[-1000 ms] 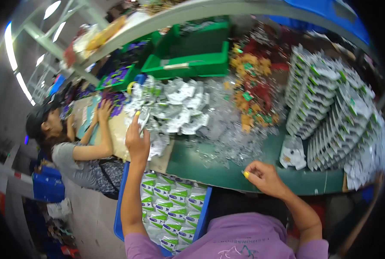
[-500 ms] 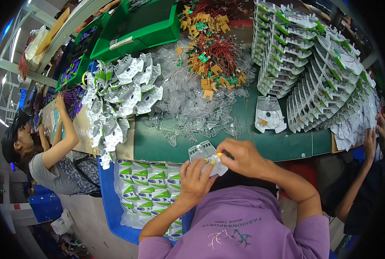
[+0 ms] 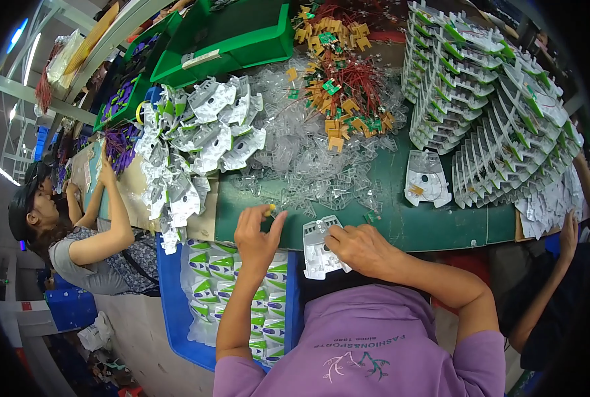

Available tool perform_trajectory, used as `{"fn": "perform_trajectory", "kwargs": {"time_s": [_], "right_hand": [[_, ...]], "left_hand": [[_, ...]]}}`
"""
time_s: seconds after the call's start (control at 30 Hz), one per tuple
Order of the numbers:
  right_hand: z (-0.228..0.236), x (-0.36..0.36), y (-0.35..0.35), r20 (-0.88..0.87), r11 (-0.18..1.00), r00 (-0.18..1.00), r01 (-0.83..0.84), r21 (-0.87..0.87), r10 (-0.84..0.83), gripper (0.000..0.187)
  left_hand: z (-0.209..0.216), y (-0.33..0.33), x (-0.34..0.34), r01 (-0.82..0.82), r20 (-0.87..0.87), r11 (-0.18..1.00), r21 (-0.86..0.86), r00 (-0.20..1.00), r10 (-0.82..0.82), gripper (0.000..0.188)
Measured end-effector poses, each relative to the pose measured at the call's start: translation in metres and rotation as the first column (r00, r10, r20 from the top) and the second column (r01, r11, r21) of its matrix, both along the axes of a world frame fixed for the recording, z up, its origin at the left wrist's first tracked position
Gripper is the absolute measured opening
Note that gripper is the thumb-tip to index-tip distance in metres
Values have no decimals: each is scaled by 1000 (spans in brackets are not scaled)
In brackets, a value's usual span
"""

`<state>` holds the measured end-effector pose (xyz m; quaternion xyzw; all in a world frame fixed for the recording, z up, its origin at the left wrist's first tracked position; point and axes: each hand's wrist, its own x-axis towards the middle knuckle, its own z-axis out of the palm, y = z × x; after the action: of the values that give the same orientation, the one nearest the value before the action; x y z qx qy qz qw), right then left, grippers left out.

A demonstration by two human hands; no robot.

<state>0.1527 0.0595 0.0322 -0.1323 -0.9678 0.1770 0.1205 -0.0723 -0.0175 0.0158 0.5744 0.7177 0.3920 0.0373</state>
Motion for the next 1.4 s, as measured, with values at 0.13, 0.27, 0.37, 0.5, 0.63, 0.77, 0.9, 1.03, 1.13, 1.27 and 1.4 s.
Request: {"fn": "perform_trajectory", "kwargs": {"time_s": [0.13,0.27,0.37,0.5,0.63,0.77,0.9,1.03,1.13,1.27,1.4], "right_hand": [[3,3,-5,21,999,999,39,9,-39,17],[3,6,-3,54,998,997,60,-23,-58,20],[-1,3,2,21,998,999,51,-31,-50,18],[3,2,5,-19,1000,1000,17,-2,-17,15],[-10,7,7,-10,999,1000,-1,49,1,32],[-10,6,7,-29,999,999,-16,46,18,29],[-11,7,6,-136,999,990,44,1,-43,18],[-6,7,3,-106,969,975,175,-172,-195,18],[4,15,3,-1,944,976,208,-257,-216,25],[17,24,-3,41,949,985,171,-266,-166,36],[19,25,-3,7,963,988,152,-225,-154,37]], "left_hand": [[-8,1,-7,-51,-161,996,-79,986,38,24],[3,-21,3,68,10,985,-159,998,-68,27],[11,-34,16,262,168,960,-100,955,-243,27],[4,-39,35,399,11,917,0,917,-399,25],[-4,-31,32,486,-184,874,-20,857,-481,31],[-6,-29,32,512,-250,855,-82,820,-515,32],[-5,-28,40,496,-267,862,-99,822,-503,31],[-9,-29,42,462,-263,884,-64,847,-462,28],[-19,-31,49,381,-39,924,31,924,-379,33],[-31,-33,54,323,186,940,107,922,-338,46],[-24,-21,43,485,177,873,61,855,-487,58]]}}
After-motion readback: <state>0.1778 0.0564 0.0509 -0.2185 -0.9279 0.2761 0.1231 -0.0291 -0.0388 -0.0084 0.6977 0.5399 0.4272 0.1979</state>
